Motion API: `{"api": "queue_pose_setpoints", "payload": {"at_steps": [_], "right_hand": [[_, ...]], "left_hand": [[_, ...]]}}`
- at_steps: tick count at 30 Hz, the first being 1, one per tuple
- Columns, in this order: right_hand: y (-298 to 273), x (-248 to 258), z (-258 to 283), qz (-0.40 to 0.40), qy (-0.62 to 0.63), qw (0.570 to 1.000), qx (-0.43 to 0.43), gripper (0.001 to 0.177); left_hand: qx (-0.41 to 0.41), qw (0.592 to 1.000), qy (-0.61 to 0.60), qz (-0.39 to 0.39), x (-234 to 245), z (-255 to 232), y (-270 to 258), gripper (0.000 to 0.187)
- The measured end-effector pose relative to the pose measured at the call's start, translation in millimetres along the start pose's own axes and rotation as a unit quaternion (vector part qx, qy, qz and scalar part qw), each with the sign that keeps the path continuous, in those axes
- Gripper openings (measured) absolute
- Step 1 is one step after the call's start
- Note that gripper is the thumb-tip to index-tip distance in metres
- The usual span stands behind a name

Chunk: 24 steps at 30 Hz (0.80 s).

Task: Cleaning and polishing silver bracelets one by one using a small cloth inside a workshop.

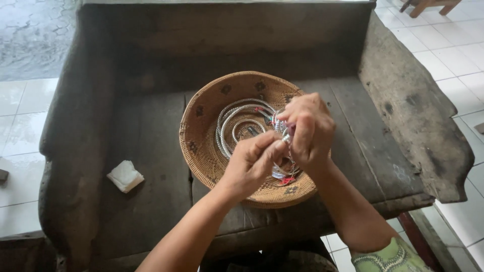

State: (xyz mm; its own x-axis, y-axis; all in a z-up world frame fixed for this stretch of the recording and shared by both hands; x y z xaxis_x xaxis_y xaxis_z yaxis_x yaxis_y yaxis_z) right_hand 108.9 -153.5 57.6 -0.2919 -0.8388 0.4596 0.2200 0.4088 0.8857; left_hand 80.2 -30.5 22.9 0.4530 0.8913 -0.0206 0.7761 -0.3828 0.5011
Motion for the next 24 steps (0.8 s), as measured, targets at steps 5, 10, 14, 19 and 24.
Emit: {"api": "queue_pose_setpoints", "payload": {"at_steps": [5,10,14,19,24], "right_hand": [[15,-27,-20,0.063,0.375,0.888,-0.257,0.057],[-38,-77,-35,0.073,0.665,0.58,-0.464,0.057],[-48,-79,-21,-0.022,0.684,0.465,-0.562,0.033],[-73,-84,-47,0.001,0.63,0.482,-0.609,0.05],[-58,-85,-24,0.023,0.64,0.428,-0.638,0.055]], "left_hand": [[-0.018,1.0,-0.017,-0.016,4,-15,0,0.025],[-0.052,0.997,-0.03,-0.041,10,-27,1,0.026],[0.0,0.992,-0.098,-0.077,20,-21,2,0.03],[0.105,0.977,-0.12,-0.141,30,8,-1,0.033],[0.161,0.946,-0.185,-0.212,40,7,-5,0.032]]}}
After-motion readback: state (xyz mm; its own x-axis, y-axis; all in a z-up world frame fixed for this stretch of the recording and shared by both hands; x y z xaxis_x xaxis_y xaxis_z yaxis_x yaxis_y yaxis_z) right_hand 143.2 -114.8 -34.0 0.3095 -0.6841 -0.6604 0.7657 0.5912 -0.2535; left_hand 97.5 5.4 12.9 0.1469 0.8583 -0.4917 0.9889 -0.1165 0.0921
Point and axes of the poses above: each hand's wrist, its own y-axis towards the middle knuckle, its own x-axis out of the back of the hand, z = x × y, the point moved 9 cm from there along y, towards the middle knuckle, and after that the axes turned 10 degrees about z, right-handed, at the moved point
